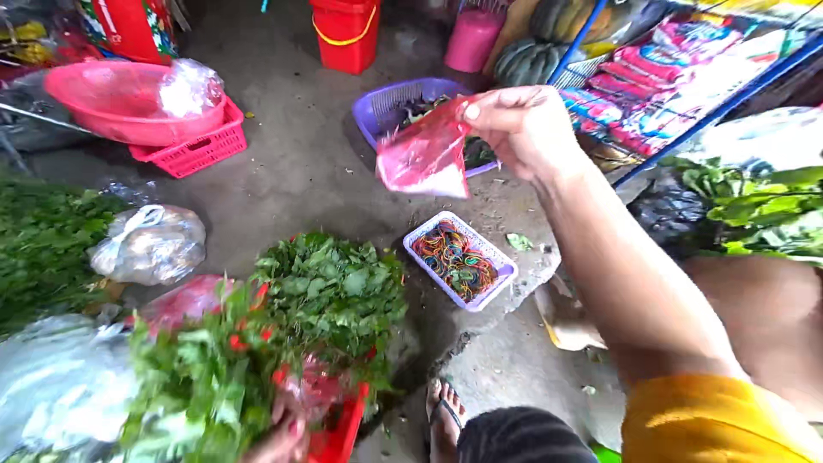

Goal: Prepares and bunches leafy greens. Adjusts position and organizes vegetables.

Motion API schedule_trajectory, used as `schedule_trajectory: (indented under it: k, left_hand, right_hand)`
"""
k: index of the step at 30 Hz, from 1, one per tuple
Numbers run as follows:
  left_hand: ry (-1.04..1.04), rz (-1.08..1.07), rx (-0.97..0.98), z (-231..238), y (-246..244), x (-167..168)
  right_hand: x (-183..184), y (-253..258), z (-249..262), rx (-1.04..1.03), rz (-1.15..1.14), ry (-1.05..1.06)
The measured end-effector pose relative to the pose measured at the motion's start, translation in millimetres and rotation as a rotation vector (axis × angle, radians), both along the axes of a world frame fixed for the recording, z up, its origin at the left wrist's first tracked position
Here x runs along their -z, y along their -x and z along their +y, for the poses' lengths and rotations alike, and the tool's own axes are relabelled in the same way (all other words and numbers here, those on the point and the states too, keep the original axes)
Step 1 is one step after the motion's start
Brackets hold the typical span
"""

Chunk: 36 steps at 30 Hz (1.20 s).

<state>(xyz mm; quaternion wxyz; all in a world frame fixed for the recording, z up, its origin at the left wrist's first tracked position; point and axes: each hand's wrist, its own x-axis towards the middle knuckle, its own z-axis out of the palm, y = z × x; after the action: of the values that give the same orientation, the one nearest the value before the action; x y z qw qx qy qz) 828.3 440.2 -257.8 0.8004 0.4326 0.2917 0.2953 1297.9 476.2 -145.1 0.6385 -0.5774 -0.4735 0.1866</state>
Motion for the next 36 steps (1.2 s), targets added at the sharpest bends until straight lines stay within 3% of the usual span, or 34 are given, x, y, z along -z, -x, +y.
schedule_trajectory:
  k: [2,6,9,12,14,17,19,21,24,28,30,33,34,36]
  left_hand:
    - [-0.145,0.036,-0.085,-1,4,-10]
    - [-0.421,0.211,-0.299,-13,-4,-53]
    - [-0.674,0.482,-0.247,-43,-8,-72]
    - [-0.897,0.603,-0.168,-60,-10,-51]
    - [-0.850,0.640,-0.182,-72,-4,-41]
    - [-0.536,0.717,-0.217,-94,4,-41]
    - [-0.497,0.621,-0.269,-98,8,-14]
    - [-0.376,0.532,-0.290,-104,1,-1]
    - [-0.286,0.677,-0.304,-120,-17,-21]
    - [-0.397,0.712,-0.290,-110,-47,-24]
    - [-0.518,0.755,-0.225,-104,-71,-32]
    - [-0.757,0.925,-0.047,-101,-120,-80]
    - [-0.848,0.992,0.037,-94,-137,-88]
    - [-1.035,1.099,0.222,-62,-171,-73]
  right_hand:
    - [-7,51,-30,-0.097,-0.052,0.057]
    - [13,149,-73,-0.364,0.052,0.178]
    - [31,213,-101,-0.388,0.023,0.288]
    - [45,255,-142,-0.320,0.062,0.231]
    - [55,268,-158,-0.263,-0.177,0.196]
    - [83,282,-175,-0.119,-0.602,0.059]
    - [107,298,-200,-0.071,-0.685,-0.051]
    - [137,311,-213,-0.134,-0.586,-0.010]
    - [155,317,-215,-0.153,-0.543,0.318]
    - [119,306,-213,-0.264,-0.674,0.707]
    - [112,291,-215,-0.190,-0.639,0.484]
    - [114,257,-210,-0.045,-0.613,0.110]
    - [114,240,-206,-0.023,-0.657,0.120]
    - [105,200,-200,-0.053,-0.704,0.366]
